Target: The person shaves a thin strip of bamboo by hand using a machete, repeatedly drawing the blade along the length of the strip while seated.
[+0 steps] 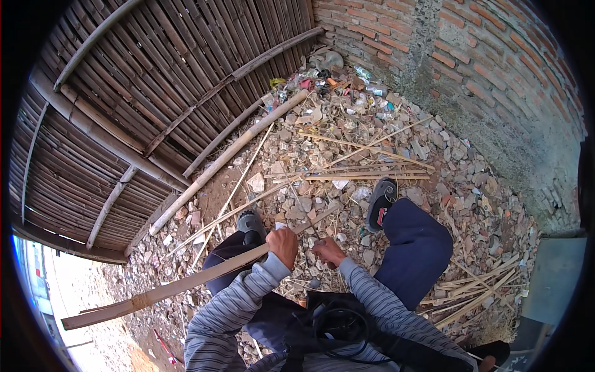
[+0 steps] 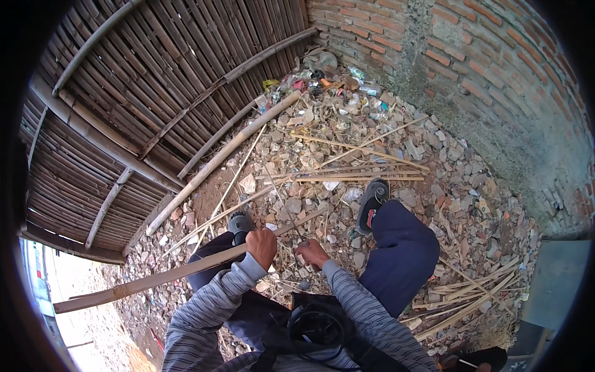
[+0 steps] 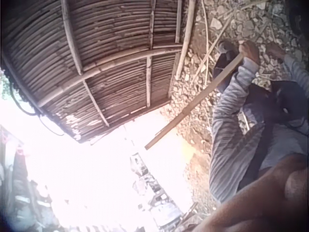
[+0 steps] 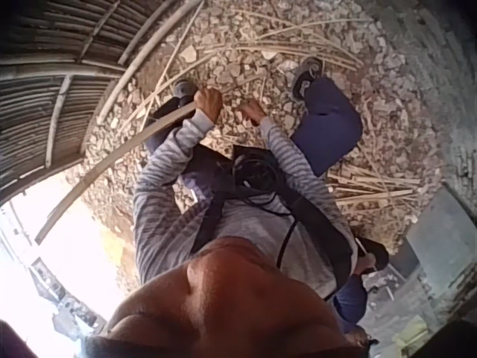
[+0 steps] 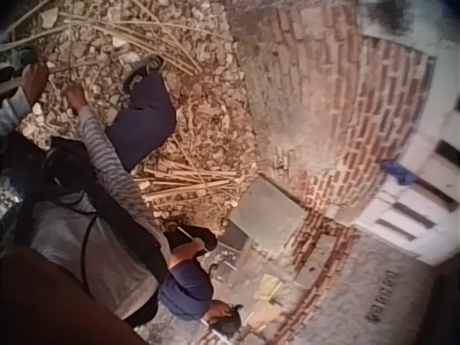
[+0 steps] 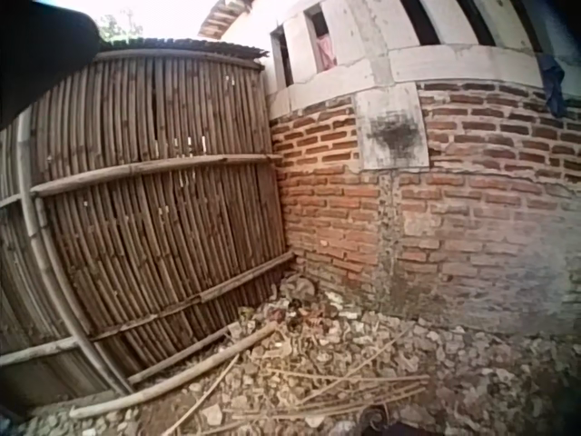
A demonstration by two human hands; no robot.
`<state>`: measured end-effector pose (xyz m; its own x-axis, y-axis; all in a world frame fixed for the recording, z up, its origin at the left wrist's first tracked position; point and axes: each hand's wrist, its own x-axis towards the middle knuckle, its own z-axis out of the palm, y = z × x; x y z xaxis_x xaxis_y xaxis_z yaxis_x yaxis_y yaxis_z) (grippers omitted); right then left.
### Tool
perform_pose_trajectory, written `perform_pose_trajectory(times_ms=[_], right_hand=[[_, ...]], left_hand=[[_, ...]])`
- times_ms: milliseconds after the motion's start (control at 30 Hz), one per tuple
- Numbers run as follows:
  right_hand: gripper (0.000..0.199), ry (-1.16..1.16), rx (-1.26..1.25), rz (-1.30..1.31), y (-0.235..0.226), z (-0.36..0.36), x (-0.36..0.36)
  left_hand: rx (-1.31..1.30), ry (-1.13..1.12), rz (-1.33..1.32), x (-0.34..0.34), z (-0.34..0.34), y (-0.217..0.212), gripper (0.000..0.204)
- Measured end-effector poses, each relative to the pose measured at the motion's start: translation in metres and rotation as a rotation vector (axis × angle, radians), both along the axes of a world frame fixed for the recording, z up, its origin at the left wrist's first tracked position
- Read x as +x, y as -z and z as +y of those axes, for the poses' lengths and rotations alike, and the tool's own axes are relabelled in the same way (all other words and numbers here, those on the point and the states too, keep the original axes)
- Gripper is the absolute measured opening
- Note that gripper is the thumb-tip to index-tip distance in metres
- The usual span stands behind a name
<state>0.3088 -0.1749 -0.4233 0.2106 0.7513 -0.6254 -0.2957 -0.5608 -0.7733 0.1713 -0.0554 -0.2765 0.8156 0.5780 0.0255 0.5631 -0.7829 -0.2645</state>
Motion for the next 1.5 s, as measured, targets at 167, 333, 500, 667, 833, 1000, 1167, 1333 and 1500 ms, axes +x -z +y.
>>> perform_pose_trajectory(times_ms=[167, 333, 500, 667, 833, 1000, 1167, 1333, 1500], right_hand=[[0.027, -0.017, 0.006, -0.059, -0.017, 0.005, -0.001], [0.032, -0.039, 0.136, -0.368, -0.008, 0.005, -0.011], [0.029, -0.035, 0.014, -0.257, -0.013, 0.001, -0.005], [0.023, 0.149, -0.078, 0.106, 0.018, -0.011, 0.017], [0.02, 0.081, 0.064, 0.19, -0.011, -0.002, 0.0], [0.018, -0.018, 0.029, 0.161, -0.007, -0.002, 0.014], [0.026, 0.053, 0.038, 0.287, 0.013, -0.01, 0.021], [0.028, 0.205, -0.005, -0.144, 0.037, -0.013, 0.012], [0.042, 0.237, -0.127, -0.276, 0.057, -0.025, 0.019]], left_hand=[[0.038, -0.007, 0.085, 0.001, 0.018, 0.037, 0.017], [0.04, -0.063, 0.074, 0.01, 0.012, 0.038, 0.018], [-0.053, -0.064, 0.071, 0.005, 0.007, 0.02, 0.017], [-0.073, 0.011, -0.011, 0.022, 0.0, 0.04, 0.019], [-0.049, -0.135, 0.188, 0.025, -0.006, 0.04, 0.02], [-0.11, -0.18, 0.244, 0.028, -0.004, 0.033, 0.018], [-0.22, 0.116, -0.01, 0.018, 0.0, 0.049, 0.01], [-0.412, 0.069, -0.019, 0.035, 0.007, 0.041, 0.011], [-0.494, 0.014, -0.05, 0.058, 0.023, 0.022, 0.013]])
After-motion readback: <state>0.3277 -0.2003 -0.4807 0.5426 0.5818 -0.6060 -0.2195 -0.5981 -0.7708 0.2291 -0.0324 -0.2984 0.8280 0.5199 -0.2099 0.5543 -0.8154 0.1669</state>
